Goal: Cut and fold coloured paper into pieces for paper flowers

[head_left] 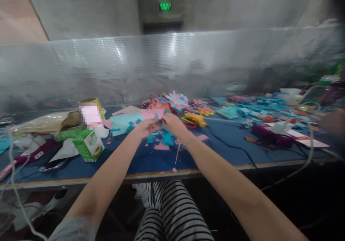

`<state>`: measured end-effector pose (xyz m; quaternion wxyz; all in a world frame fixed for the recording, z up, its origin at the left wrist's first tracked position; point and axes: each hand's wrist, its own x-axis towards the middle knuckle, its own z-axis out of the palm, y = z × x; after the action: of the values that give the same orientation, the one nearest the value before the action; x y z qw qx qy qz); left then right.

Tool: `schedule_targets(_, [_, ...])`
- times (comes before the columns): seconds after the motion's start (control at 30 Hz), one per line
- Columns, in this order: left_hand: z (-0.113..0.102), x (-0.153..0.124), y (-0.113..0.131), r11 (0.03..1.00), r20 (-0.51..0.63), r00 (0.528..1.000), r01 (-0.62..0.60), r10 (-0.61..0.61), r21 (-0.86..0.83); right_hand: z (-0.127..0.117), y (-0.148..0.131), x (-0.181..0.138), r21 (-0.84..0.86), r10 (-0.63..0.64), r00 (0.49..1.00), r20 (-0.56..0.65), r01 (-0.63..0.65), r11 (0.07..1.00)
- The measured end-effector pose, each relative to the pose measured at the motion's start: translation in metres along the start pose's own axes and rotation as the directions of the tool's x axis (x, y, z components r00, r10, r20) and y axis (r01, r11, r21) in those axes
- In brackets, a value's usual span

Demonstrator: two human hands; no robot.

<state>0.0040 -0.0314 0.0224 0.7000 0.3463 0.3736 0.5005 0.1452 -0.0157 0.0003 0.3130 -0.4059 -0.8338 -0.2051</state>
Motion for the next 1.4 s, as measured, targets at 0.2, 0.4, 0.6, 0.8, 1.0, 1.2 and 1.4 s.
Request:
schedule_targets(0.2, [0.001, -0.001, -0.001, 1.000, 0.018, 1.000, -0.008, 0.009, -0.004, -0.008, -0.004, 0.001, -0.112, -0.062, 0.991, 0.118, 0.076, 0.991])
schedule_targets(0.4, [-0.001, 0.000, 0.002, 0.999, -0.009, 1.000, -0.003, 0.003, -0.047, -0.004, -0.005, -0.002, -0.149, -0.114, 0.979, 0.170, 0.139, 0.979])
schedule_targets(0.6, [-0.001, 0.001, 0.004, 0.997, -0.074, 0.997, -0.021, 0.015, -0.076, -0.001, -0.004, -0.007, -0.096, -0.145, 0.977, 0.156, 0.161, 0.982])
schedule_targets(0.8, [-0.002, 0.000, 0.006, 0.996, -0.032, 0.999, -0.037, 0.034, -0.078, 0.006, 0.000, -0.007, 0.135, -0.142, 0.989, -0.030, 0.145, 0.980])
schedule_targets(1.0, [-0.004, 0.000, 0.005, 0.998, 0.043, 0.997, -0.056, 0.057, -0.020, 0.014, 0.012, -0.002, 0.599, 0.288, 0.945, -0.154, -0.142, 0.788])
schedule_targets(1.2, [-0.003, -0.004, 0.006, 0.994, 0.134, 0.985, -0.107, 0.105, 0.011, 0.006, 0.011, -0.001, 0.854, 0.473, 0.862, 0.180, -0.375, 0.359])
schedule_targets(1.4, [-0.003, -0.005, 0.005, 0.985, 0.160, 0.978, -0.148, 0.133, 0.083, -0.002, 0.008, -0.003, 0.890, 0.439, 0.852, 0.285, -0.405, 0.208])
